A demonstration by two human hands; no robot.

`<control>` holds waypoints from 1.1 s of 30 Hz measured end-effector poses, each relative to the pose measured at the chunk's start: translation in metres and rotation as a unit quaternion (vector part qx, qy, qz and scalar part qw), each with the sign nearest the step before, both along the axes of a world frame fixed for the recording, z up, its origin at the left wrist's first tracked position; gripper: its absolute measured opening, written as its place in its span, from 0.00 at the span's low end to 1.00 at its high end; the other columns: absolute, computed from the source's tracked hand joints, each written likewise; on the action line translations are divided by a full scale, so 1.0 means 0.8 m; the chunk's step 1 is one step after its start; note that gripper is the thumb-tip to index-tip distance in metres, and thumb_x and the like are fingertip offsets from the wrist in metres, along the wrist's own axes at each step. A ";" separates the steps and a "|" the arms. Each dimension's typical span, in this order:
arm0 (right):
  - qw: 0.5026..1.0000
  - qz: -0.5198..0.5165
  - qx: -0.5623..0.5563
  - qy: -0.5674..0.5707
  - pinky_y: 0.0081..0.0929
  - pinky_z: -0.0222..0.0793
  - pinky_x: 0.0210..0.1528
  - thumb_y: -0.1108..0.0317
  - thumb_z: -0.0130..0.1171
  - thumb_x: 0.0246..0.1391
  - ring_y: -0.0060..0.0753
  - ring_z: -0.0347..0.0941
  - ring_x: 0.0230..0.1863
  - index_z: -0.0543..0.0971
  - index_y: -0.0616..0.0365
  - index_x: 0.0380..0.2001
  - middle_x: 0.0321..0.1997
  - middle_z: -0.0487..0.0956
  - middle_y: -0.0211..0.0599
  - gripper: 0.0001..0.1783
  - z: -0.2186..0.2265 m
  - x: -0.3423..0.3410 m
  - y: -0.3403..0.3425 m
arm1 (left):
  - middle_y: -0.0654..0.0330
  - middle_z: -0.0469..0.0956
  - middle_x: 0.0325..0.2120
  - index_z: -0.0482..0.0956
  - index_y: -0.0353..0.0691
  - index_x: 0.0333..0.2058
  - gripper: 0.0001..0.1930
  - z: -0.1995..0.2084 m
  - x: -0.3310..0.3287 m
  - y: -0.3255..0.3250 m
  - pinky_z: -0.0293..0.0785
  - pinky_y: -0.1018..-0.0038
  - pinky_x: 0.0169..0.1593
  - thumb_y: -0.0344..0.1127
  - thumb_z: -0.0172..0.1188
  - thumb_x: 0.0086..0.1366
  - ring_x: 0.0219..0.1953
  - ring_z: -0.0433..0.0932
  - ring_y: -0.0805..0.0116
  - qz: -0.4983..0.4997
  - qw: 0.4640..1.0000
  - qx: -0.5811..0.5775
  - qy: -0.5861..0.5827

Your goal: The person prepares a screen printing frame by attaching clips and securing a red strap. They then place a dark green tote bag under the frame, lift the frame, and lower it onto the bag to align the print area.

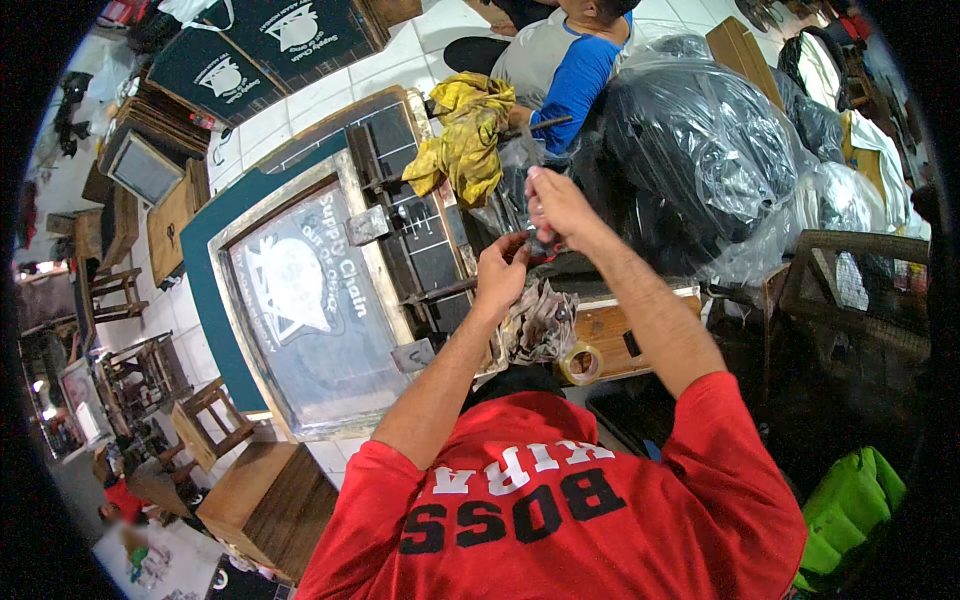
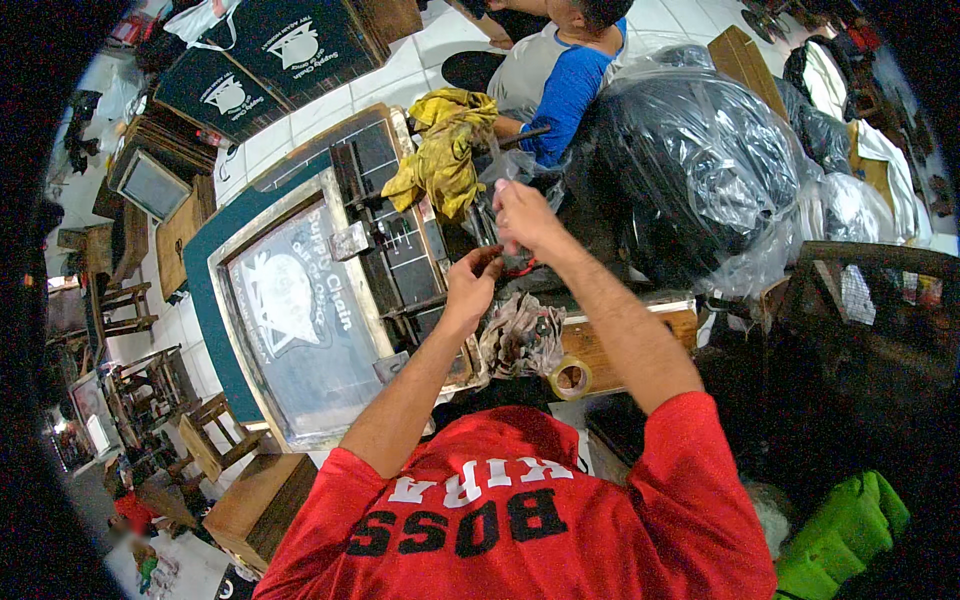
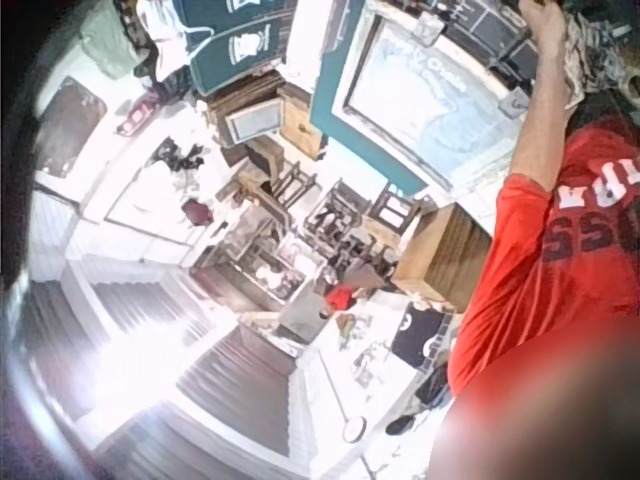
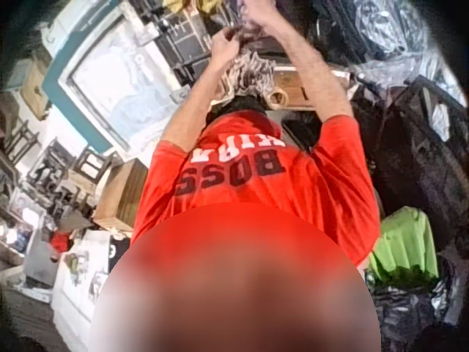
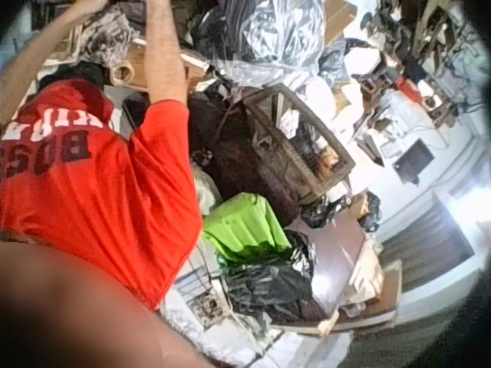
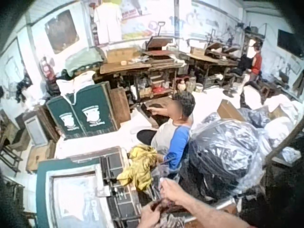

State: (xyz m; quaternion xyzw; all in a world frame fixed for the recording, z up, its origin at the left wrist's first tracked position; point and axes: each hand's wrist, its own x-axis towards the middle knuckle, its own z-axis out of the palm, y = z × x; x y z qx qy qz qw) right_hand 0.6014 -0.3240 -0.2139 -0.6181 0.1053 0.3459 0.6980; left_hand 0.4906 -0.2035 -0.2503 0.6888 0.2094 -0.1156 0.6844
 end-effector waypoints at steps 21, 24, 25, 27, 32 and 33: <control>0.993 -0.084 -0.081 -0.035 0.32 0.63 0.14 0.53 0.40 0.70 0.27 0.66 0.17 0.71 0.61 0.31 0.19 0.67 0.32 0.22 -0.001 -0.016 0.071 | 0.67 0.76 0.29 0.79 0.37 0.47 0.15 0.016 0.074 0.050 0.69 0.80 0.31 0.42 0.53 0.73 0.27 0.72 0.80 0.174 0.978 -0.118 -0.014; 0.994 -0.061 -0.090 -0.026 0.32 0.63 0.15 0.54 0.41 0.70 0.28 0.66 0.16 0.71 0.62 0.30 0.19 0.68 0.32 0.22 0.002 -0.012 0.058 | 0.67 0.76 0.27 0.79 0.36 0.49 0.17 0.023 0.101 0.054 0.63 0.80 0.28 0.42 0.53 0.73 0.24 0.66 0.82 0.120 0.992 -0.023 -0.034; 0.994 -0.056 -0.087 -0.024 0.32 0.63 0.15 0.54 0.41 0.70 0.28 0.66 0.15 0.71 0.62 0.30 0.18 0.68 0.32 0.22 0.003 -0.011 0.054 | 0.67 0.76 0.27 0.79 0.36 0.49 0.17 0.024 0.111 0.053 0.63 0.80 0.28 0.42 0.53 0.73 0.24 0.66 0.82 0.118 0.992 -0.034 -0.035; 0.996 -0.053 -0.076 -0.017 0.31 0.63 0.16 0.54 0.41 0.70 0.29 0.65 0.15 0.71 0.63 0.30 0.18 0.68 0.32 0.22 0.005 -0.009 0.048 | 0.67 0.76 0.27 0.79 0.36 0.50 0.17 0.026 0.133 0.050 0.61 0.80 0.28 0.42 0.54 0.73 0.23 0.65 0.83 0.116 0.992 -0.051 -0.025; 0.998 -0.028 -0.053 -0.018 0.27 0.60 0.17 0.55 0.42 0.71 0.22 0.60 0.15 0.72 0.58 0.34 0.20 0.65 0.26 0.18 -0.001 -0.006 0.042 | 0.66 0.78 0.31 0.74 0.39 0.59 0.21 0.022 0.177 0.038 0.65 0.80 0.28 0.43 0.52 0.73 0.25 0.67 0.80 0.092 0.994 -0.003 -0.063; 0.999 -0.034 0.008 0.016 0.27 0.60 0.18 0.56 0.43 0.71 0.21 0.58 0.15 0.72 0.57 0.34 0.20 0.65 0.25 0.17 -0.003 -0.004 0.039 | 0.67 0.78 0.32 0.74 0.40 0.59 0.21 0.021 0.184 0.039 0.65 0.80 0.29 0.43 0.52 0.73 0.26 0.68 0.80 0.081 0.996 -0.014 -0.038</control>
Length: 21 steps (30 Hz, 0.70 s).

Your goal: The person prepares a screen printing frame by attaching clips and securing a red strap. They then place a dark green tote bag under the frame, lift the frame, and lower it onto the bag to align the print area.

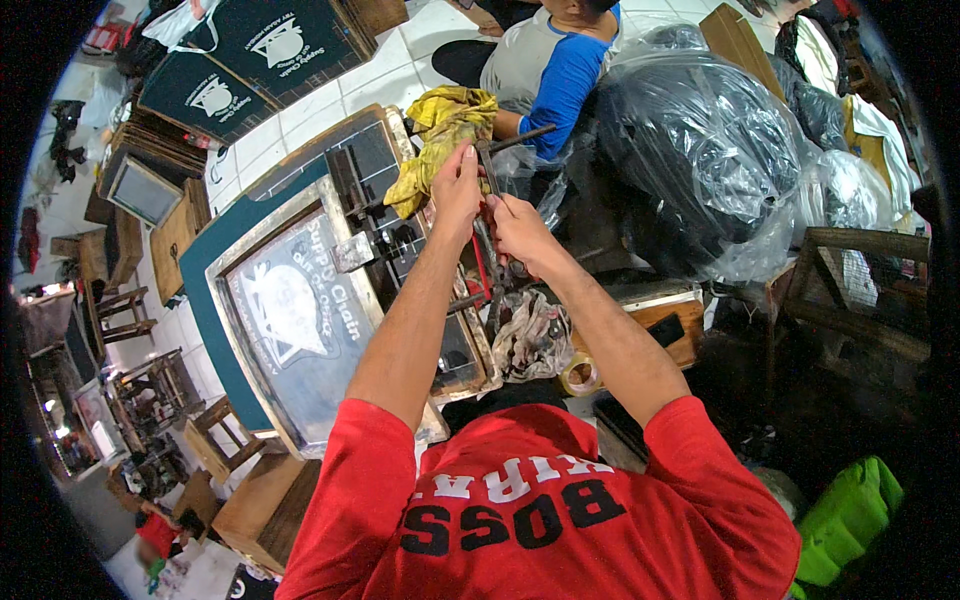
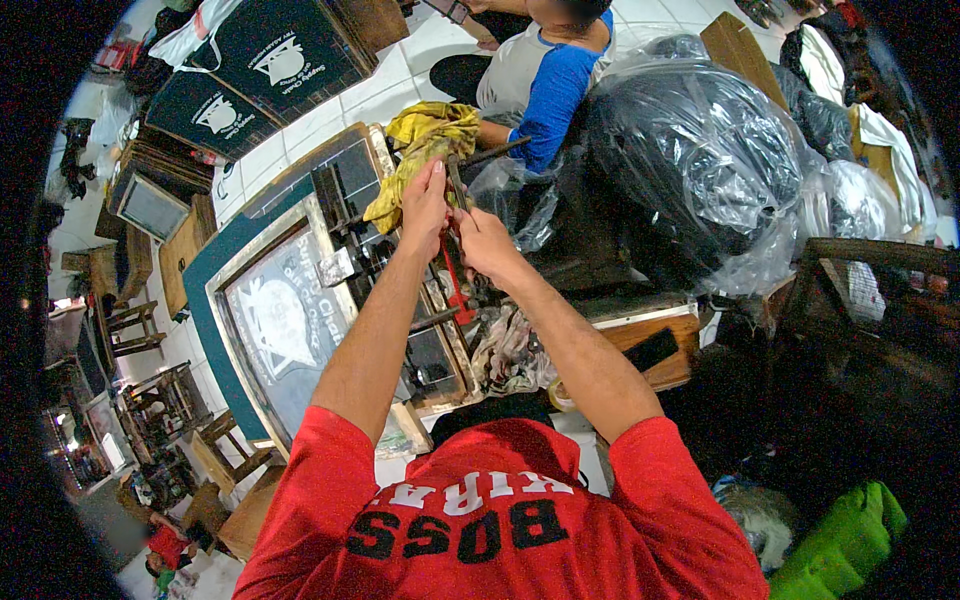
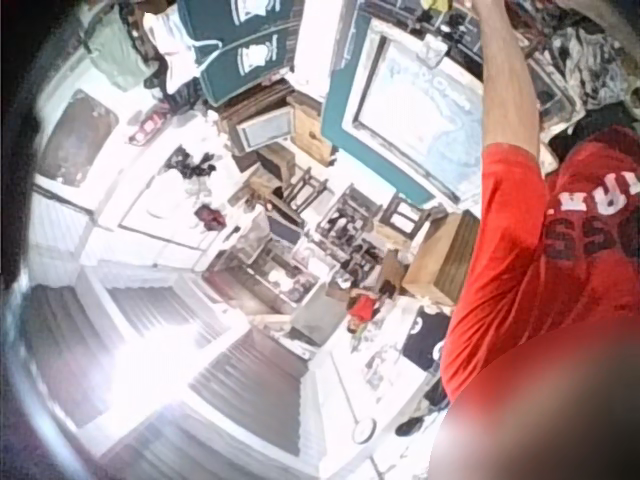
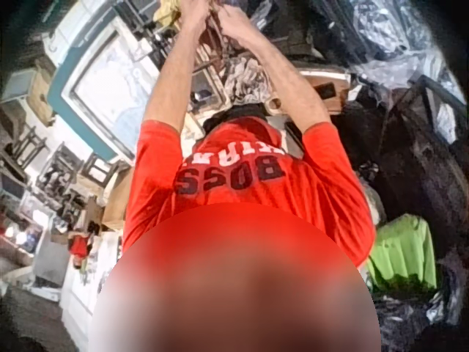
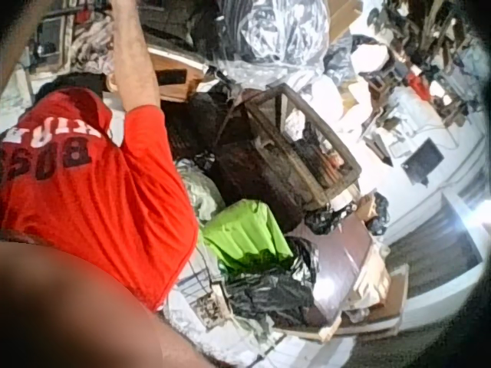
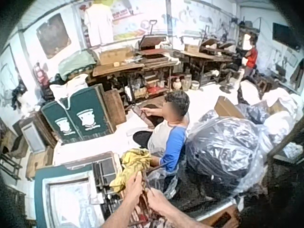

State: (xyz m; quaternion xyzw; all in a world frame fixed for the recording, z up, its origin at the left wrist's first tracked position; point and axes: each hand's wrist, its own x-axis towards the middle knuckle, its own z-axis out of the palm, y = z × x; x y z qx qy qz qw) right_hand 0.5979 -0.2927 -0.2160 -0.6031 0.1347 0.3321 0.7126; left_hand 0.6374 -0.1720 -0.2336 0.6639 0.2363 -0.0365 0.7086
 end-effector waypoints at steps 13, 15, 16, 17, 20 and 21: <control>0.932 0.159 -0.135 -0.296 0.40 0.73 0.47 0.70 0.64 0.45 0.57 0.78 0.43 0.73 0.71 0.42 0.36 0.81 0.57 0.21 -0.003 0.016 -0.016 | 0.57 0.76 0.26 0.67 0.28 0.59 0.32 -0.011 0.008 -0.023 0.73 0.69 0.33 0.32 0.60 0.55 0.26 0.74 0.68 -0.061 0.966 0.229 -0.103; 0.928 0.202 -0.138 -0.280 0.41 0.73 0.46 0.71 0.64 0.45 0.57 0.78 0.44 0.73 0.71 0.42 0.37 0.81 0.58 0.21 -0.016 0.016 -0.019 | 0.54 0.76 0.26 0.66 0.29 0.60 0.32 -0.020 0.004 -0.028 0.74 0.65 0.36 0.33 0.59 0.56 0.27 0.75 0.62 -0.033 0.952 0.287 -0.105; 0.924 0.211 -0.139 -0.286 0.42 0.73 0.46 0.71 0.64 0.44 0.57 0.79 0.44 0.73 0.71 0.43 0.37 0.80 0.59 0.22 -0.020 0.018 -0.024 | 0.53 0.76 0.26 0.66 0.29 0.60 0.32 -0.024 0.003 -0.032 0.74 0.64 0.38 0.33 0.59 0.56 0.28 0.76 0.59 -0.023 0.941 0.315 -0.121; 0.922 0.216 -0.121 -0.299 0.44 0.74 0.45 0.74 0.63 0.42 0.59 0.79 0.44 0.75 0.71 0.41 0.37 0.80 0.62 0.20 -0.022 0.021 -0.027 | 0.48 0.77 0.28 0.64 0.28 0.61 0.33 -0.027 0.003 -0.036 0.74 0.60 0.42 0.34 0.58 0.56 0.32 0.77 0.52 0.001 0.936 0.327 -0.129; 0.888 0.287 -0.170 -0.316 0.46 0.75 0.45 0.76 0.61 0.40 0.60 0.79 0.43 0.77 0.72 0.37 0.36 0.80 0.65 0.17 -0.010 0.043 -0.044 | 0.39 0.78 0.35 0.61 0.25 0.62 0.35 -0.022 0.007 -0.059 0.74 0.59 0.46 0.34 0.58 0.57 0.38 0.79 0.47 0.057 0.975 0.201 -0.072; 0.845 0.334 -0.227 -0.351 0.47 0.75 0.46 0.77 0.60 0.39 0.61 0.79 0.43 0.78 0.72 0.37 0.36 0.80 0.65 0.17 0.000 0.065 -0.067 | 0.33 0.77 0.43 0.57 0.23 0.63 0.37 -0.018 0.013 -0.077 0.73 0.58 0.50 0.34 0.56 0.57 0.46 0.78 0.44 0.056 0.982 0.169 -0.069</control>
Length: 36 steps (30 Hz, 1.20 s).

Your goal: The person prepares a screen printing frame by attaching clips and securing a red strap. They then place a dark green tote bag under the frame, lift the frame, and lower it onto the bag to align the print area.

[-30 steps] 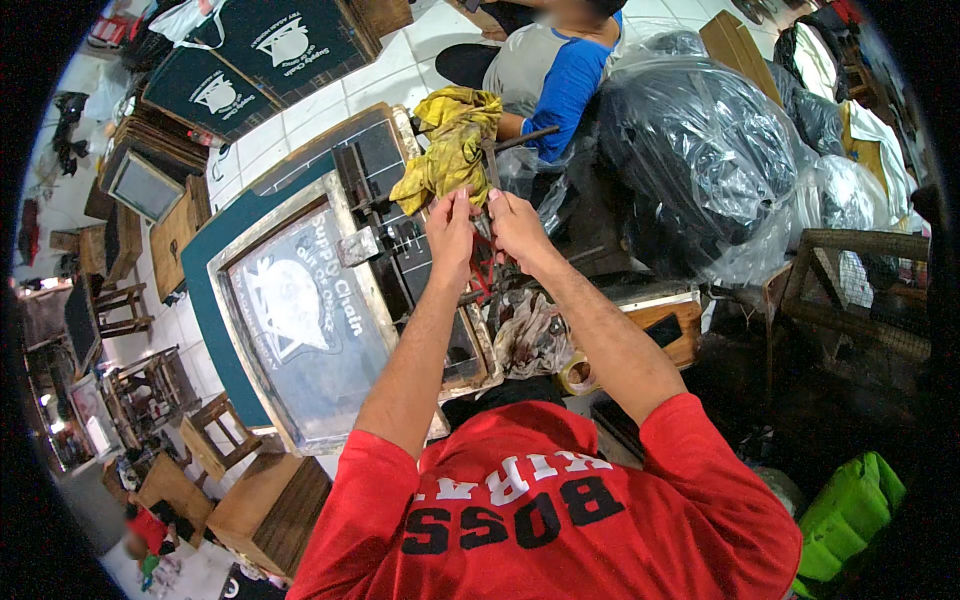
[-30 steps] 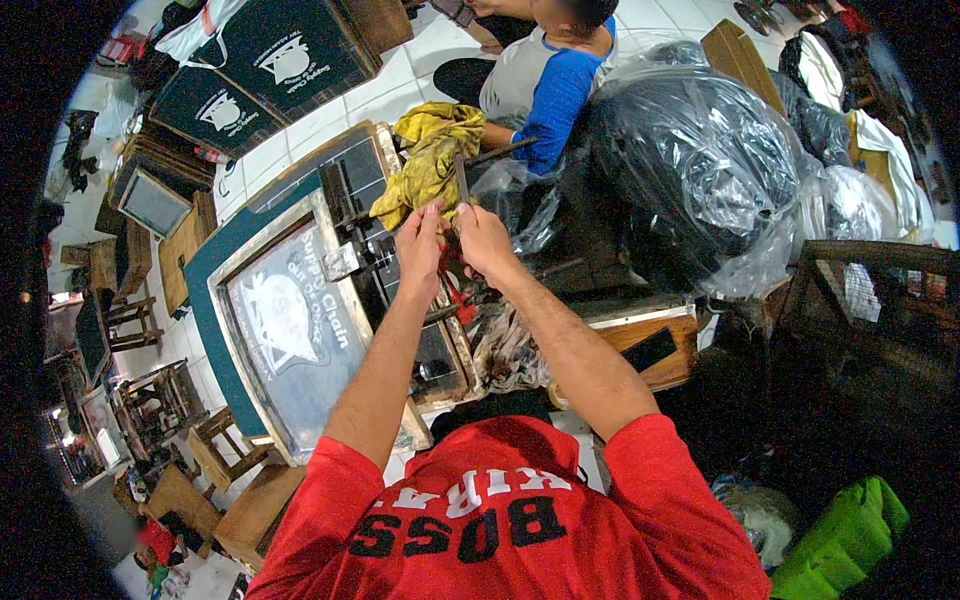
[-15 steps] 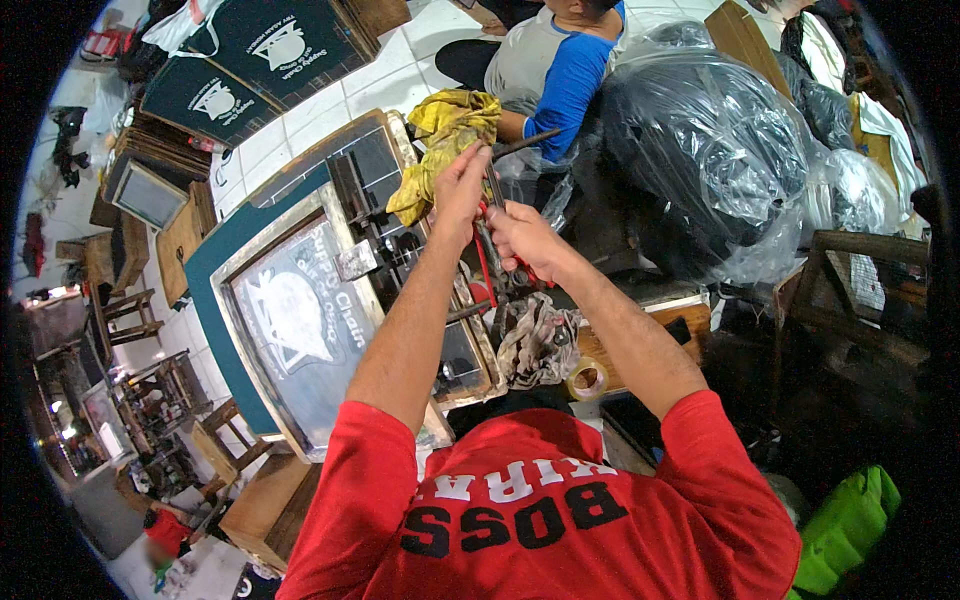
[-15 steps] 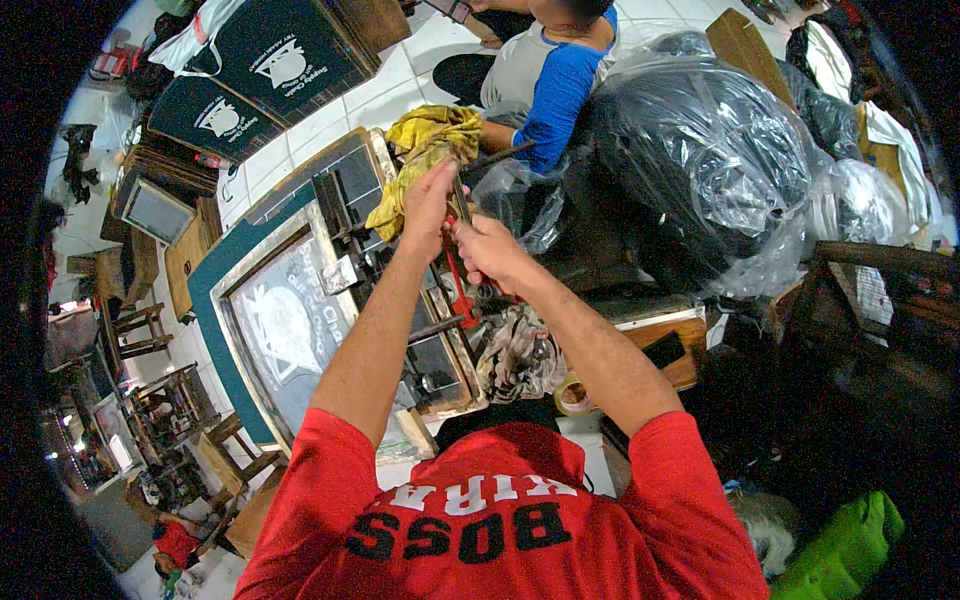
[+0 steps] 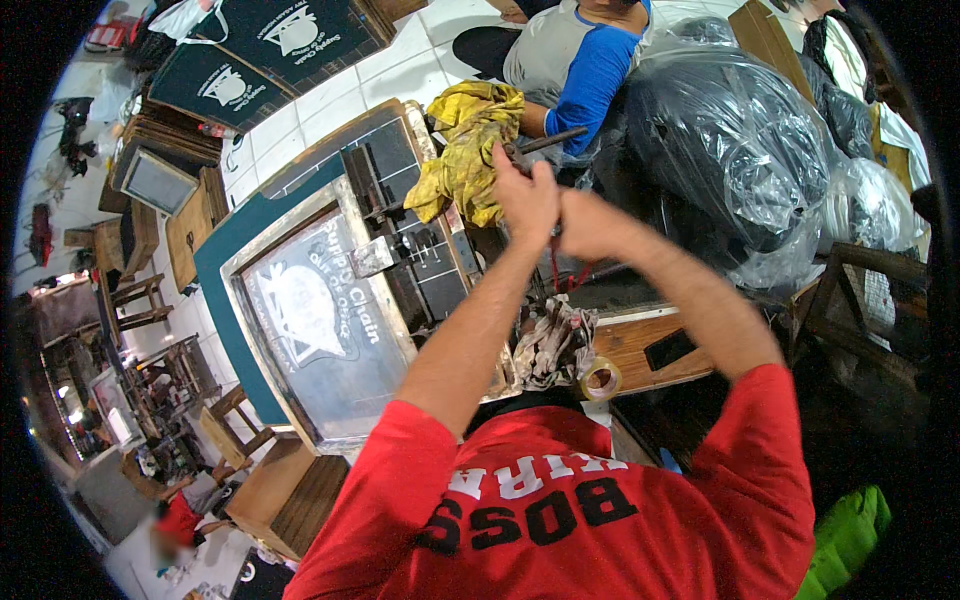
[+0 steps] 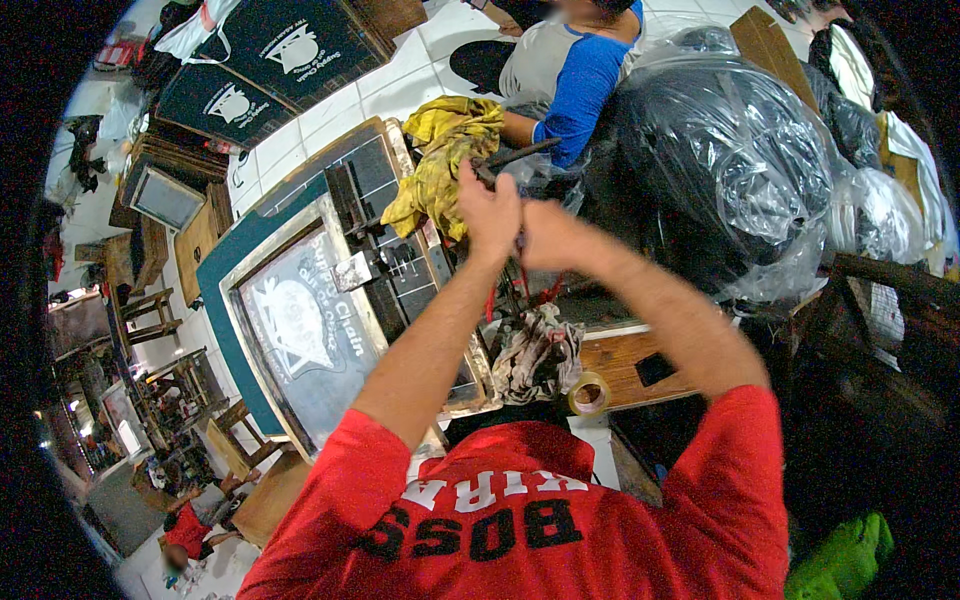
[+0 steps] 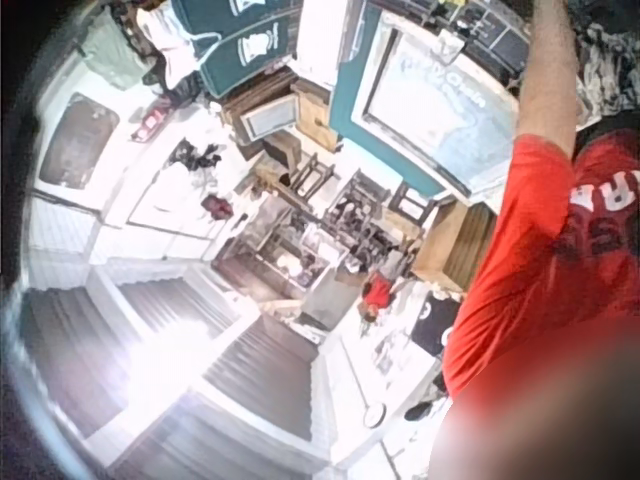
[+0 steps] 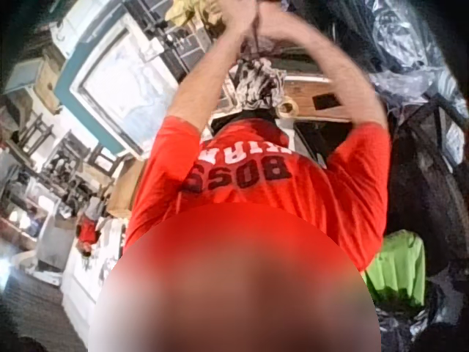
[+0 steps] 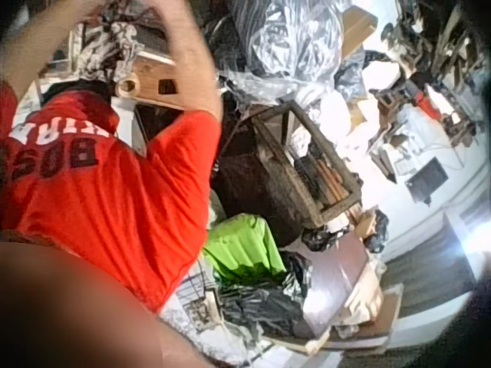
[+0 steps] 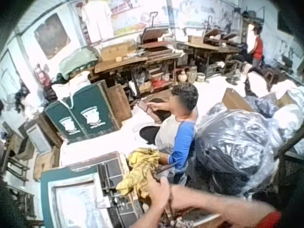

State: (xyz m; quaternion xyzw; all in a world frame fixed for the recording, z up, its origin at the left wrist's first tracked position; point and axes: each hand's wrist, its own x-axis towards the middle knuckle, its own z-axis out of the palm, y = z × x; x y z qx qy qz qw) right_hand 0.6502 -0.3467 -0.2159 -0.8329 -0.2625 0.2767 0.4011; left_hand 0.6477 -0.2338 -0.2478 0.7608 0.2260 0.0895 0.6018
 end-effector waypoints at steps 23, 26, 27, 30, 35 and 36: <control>0.885 0.000 -0.251 -0.391 0.46 0.74 0.27 0.55 0.51 0.62 0.48 0.79 0.25 0.76 0.53 0.32 0.24 0.81 0.42 0.13 -0.030 0.116 -0.038 | 0.43 0.81 0.33 0.82 0.36 0.39 0.13 0.009 -0.242 -0.020 0.77 0.61 0.41 0.23 0.55 0.56 0.37 0.81 0.44 -0.296 0.953 0.024 0.066; 0.892 -0.033 -0.176 -0.416 0.47 0.74 0.29 0.55 0.50 0.64 0.50 0.80 0.29 0.76 0.52 0.33 0.28 0.82 0.43 0.14 -0.026 0.109 -0.040 | 0.42 0.80 0.29 0.83 0.37 0.38 0.13 0.004 -0.225 -0.023 0.77 0.62 0.39 0.22 0.54 0.55 0.33 0.82 0.45 -0.314 0.943 0.053 0.096; 0.889 -0.085 -0.194 -0.405 0.49 0.73 0.30 0.55 0.50 0.64 0.52 0.80 0.29 0.76 0.52 0.34 0.28 0.82 0.44 0.14 -0.026 0.109 -0.040 | 0.42 0.81 0.30 0.83 0.37 0.39 0.13 0.004 -0.222 -0.024 0.77 0.63 0.39 0.23 0.55 0.56 0.33 0.83 0.47 -0.304 0.948 0.034 0.093; 0.898 -0.207 -0.227 -0.315 0.54 0.72 0.36 0.54 0.50 0.64 0.59 0.78 0.34 0.76 0.52 0.37 0.29 0.81 0.50 0.14 -0.029 0.114 -0.050 | 0.47 0.83 0.30 0.83 0.37 0.40 0.09 0.003 -0.229 -0.027 0.77 0.68 0.36 0.26 0.57 0.62 0.31 0.84 0.59 -0.229 0.972 -0.019 0.056; 0.935 -0.137 -0.198 -0.262 0.54 0.72 0.40 0.56 0.48 0.64 0.60 0.78 0.37 0.76 0.52 0.39 0.32 0.80 0.53 0.14 -0.043 0.088 -0.097 | 0.49 0.83 0.33 0.78 0.36 0.41 0.08 -0.001 -0.271 -0.028 0.78 0.70 0.38 0.25 0.60 0.63 0.36 0.85 0.61 -0.197 0.973 -0.031 0.114; 0.922 -0.172 -0.213 -0.273 0.54 0.72 0.40 0.57 0.48 0.64 0.60 0.78 0.37 0.77 0.52 0.39 0.32 0.80 0.53 0.13 -0.043 0.082 -0.115 | 0.50 0.83 0.34 0.78 0.36 0.42 0.09 -0.003 -0.275 -0.030 0.78 0.70 0.38 0.25 0.60 0.63 0.36 0.85 0.60 -0.215 0.969 -0.036 0.115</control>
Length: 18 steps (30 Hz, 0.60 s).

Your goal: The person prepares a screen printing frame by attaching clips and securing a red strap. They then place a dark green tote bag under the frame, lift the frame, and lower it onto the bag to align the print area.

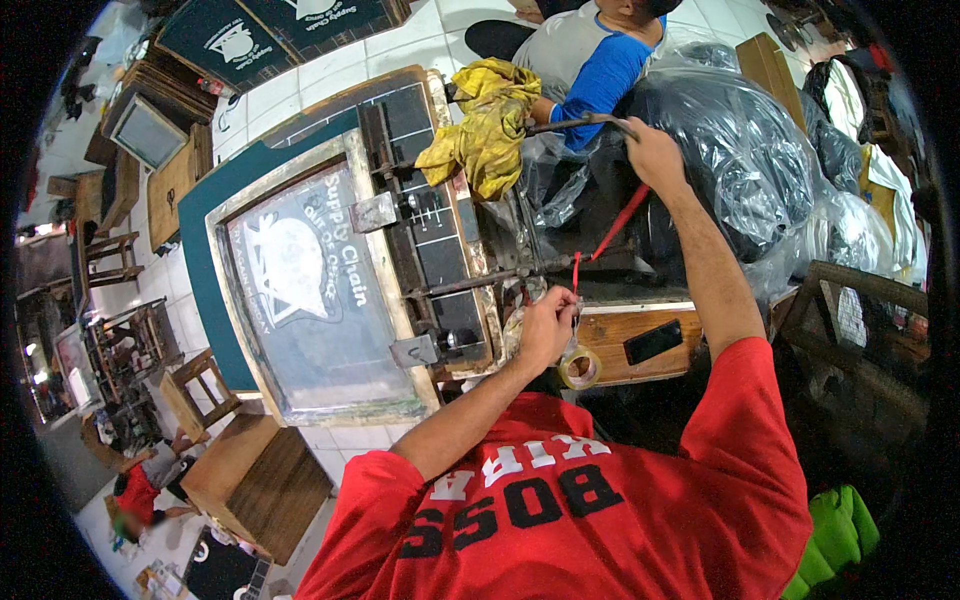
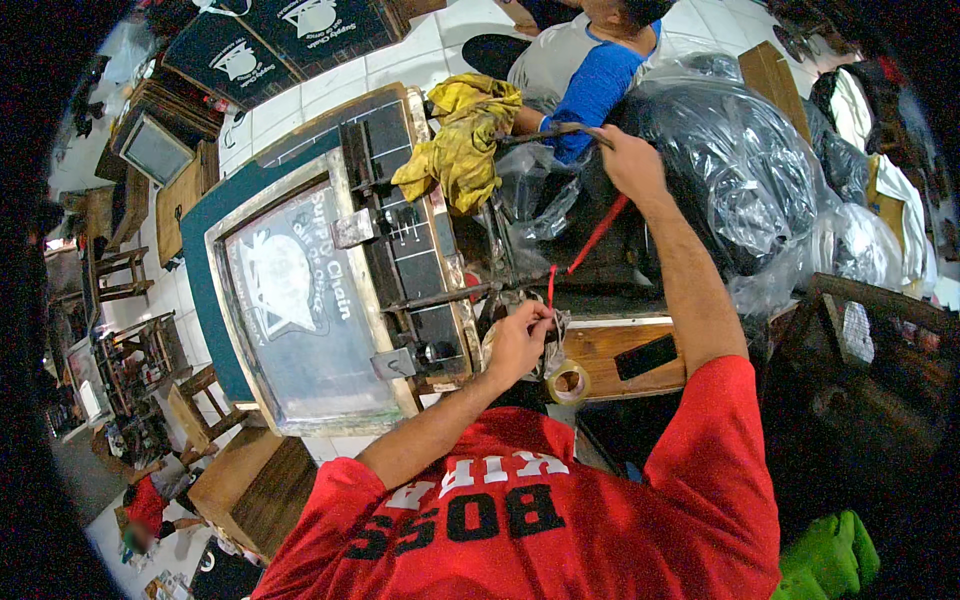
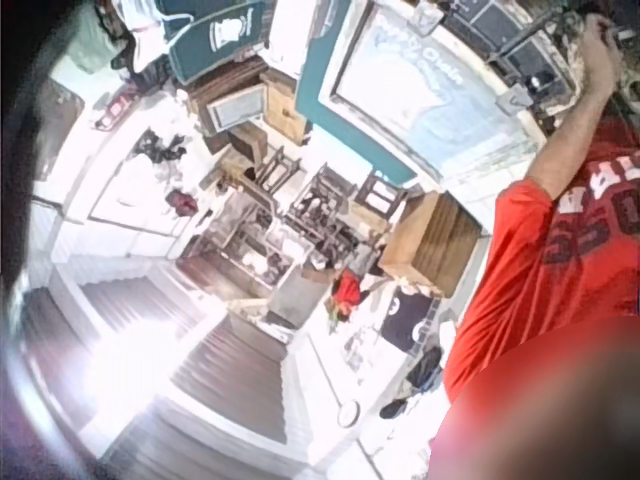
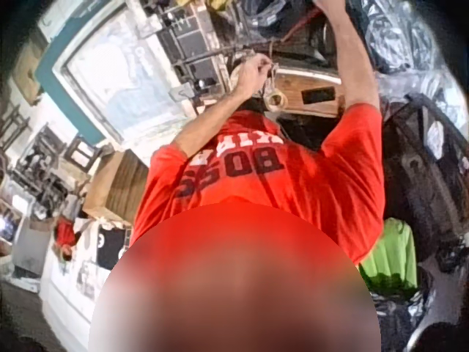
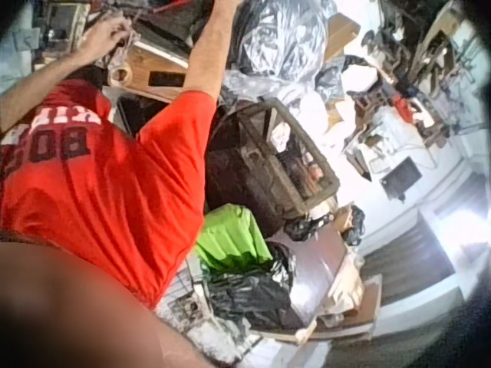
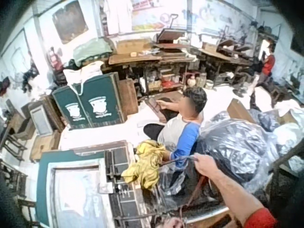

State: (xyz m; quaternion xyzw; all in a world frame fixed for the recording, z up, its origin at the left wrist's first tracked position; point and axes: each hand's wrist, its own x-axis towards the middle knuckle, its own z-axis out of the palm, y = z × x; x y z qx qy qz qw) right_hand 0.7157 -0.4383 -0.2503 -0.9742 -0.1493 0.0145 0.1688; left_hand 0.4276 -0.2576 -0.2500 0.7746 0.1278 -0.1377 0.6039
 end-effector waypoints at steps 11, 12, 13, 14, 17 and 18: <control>0.946 -0.282 -0.053 -0.148 0.50 0.71 0.41 0.57 0.47 0.67 0.61 0.77 0.41 0.79 0.52 0.47 0.34 0.81 0.54 0.16 0.092 -0.031 -0.195 | 0.46 0.76 0.49 0.79 0.33 0.45 0.13 0.021 0.012 0.039 0.73 0.61 0.55 0.28 0.62 0.60 0.49 0.77 0.49 0.012 0.991 0.046 -0.128; 0.926 -0.331 -0.027 -0.178 0.49 0.71 0.42 0.56 0.47 0.67 0.61 0.78 0.41 0.79 0.54 0.47 0.34 0.81 0.54 0.17 0.095 -0.033 -0.188 | 0.47 0.77 0.45 0.79 0.33 0.45 0.13 0.026 0.015 0.039 0.74 0.61 0.53 0.28 0.62 0.60 0.46 0.78 0.50 0.071 0.993 0.001 -0.095; 0.942 -0.288 0.019 -0.174 0.48 0.72 0.42 0.56 0.47 0.67 0.60 0.78 0.40 0.79 0.56 0.46 0.35 0.81 0.54 0.18 0.096 -0.032 -0.175 | 0.48 0.77 0.42 0.79 0.32 0.45 0.14 0.029 0.022 0.040 0.75 0.62 0.51 0.29 0.63 0.60 0.43 0.78 0.51 0.124 0.989 -0.036 -0.075; 0.946 -0.263 0.071 -0.176 0.46 0.72 0.42 0.55 0.48 0.67 0.60 0.78 0.40 0.79 0.58 0.46 0.35 0.82 0.54 0.19 0.091 -0.033 -0.154 | 0.50 0.76 0.36 0.78 0.32 0.47 0.16 0.030 0.032 0.042 0.76 0.64 0.45 0.31 0.64 0.61 0.39 0.78 0.53 0.098 0.987 -0.006 -0.124; 0.978 -0.117 0.133 -0.106 0.39 0.73 0.42 0.55 0.48 0.67 0.52 0.80 0.39 0.80 0.62 0.44 0.36 0.83 0.52 0.21 0.082 -0.030 -0.080 | 0.50 0.76 0.40 0.74 0.33 0.54 0.20 0.024 0.070 0.059 0.77 0.66 0.46 0.26 0.60 0.63 0.41 0.78 0.52 -0.115 0.939 0.154 -0.286; 0.978 -0.099 0.181 -0.039 0.38 0.73 0.42 0.55 0.50 0.66 0.48 0.81 0.38 0.81 0.61 0.43 0.35 0.83 0.51 0.20 0.080 -0.028 -0.053 | 0.51 0.74 0.38 0.74 0.33 0.50 0.16 0.022 0.078 0.062 0.76 0.63 0.44 0.28 0.60 0.63 0.40 0.77 0.52 -0.152 0.930 0.158 -0.296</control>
